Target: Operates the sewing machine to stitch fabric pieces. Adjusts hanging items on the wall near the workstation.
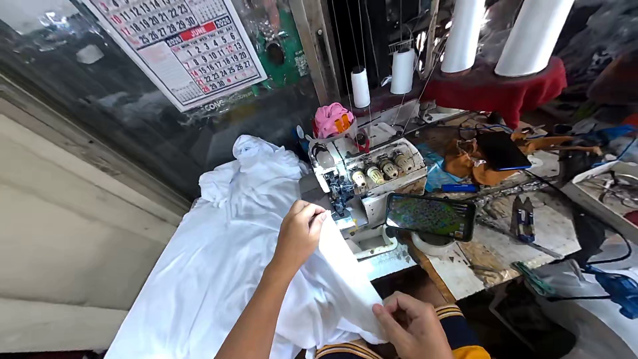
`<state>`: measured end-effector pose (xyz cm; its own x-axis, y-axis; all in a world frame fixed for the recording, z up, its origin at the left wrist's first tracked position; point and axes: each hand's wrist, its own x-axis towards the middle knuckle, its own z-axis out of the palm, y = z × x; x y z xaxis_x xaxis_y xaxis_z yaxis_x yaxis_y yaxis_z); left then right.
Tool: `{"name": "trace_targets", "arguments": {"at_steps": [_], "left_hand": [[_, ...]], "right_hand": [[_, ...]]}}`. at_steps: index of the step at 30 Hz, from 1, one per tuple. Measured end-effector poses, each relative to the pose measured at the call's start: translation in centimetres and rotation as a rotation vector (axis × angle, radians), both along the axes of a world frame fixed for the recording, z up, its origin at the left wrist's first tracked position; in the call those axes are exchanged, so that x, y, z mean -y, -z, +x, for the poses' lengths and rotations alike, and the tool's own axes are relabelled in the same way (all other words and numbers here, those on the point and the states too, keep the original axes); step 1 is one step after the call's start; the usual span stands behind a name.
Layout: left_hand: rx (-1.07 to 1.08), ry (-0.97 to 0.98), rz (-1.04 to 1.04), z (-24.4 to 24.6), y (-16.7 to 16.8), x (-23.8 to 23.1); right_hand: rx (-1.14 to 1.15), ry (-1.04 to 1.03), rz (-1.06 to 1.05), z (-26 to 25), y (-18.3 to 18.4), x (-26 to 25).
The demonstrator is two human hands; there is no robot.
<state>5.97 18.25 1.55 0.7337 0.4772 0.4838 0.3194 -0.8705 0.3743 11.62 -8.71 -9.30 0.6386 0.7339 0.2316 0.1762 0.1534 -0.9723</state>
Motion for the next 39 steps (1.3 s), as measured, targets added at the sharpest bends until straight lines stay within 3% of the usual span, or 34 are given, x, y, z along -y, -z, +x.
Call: {"name": "trace_targets", "arguments": {"at_steps": [6,11,17,25,31,34,39], "left_hand": [[-0.011,-0.011,-0.028,-0.1,-0.3,0.1],[-0.097,-0.008,-0.025,0.1,-0.5,0.5],[0.130,0.057,0.007,-0.3,-0.5,0.8],[0.199,0.132,-0.185,1.3,0.0,-0.3],[0.076,0.113,-0.156,1.6,-0.9,-1.1],[-0.002,0.032,-0.193,2.3,-1.8,-1.1],[0.109,-0.066,-0.034,4.3,-0.2,-1.1]], "right_hand": [[-0.039,0.033,0.003,-0.2,0.1,-0.9],[-0.121,-0.172,-0.135,0.7,0.1,-1.1],[-0.117,-0.172,-0.060,1.3,-0.7,-1.0],[-0.166,-0.155,-0.104,1.7,-1.0,-0.3],[-0.161,-0.249,-0.133,2.6,-1.1,-0.1],[-0.177,-0.200,-0.086,2.8,-1.4,-0.7],[-0.145,-0.045,-0.104,3.5,-1.3,-3.0]]}}
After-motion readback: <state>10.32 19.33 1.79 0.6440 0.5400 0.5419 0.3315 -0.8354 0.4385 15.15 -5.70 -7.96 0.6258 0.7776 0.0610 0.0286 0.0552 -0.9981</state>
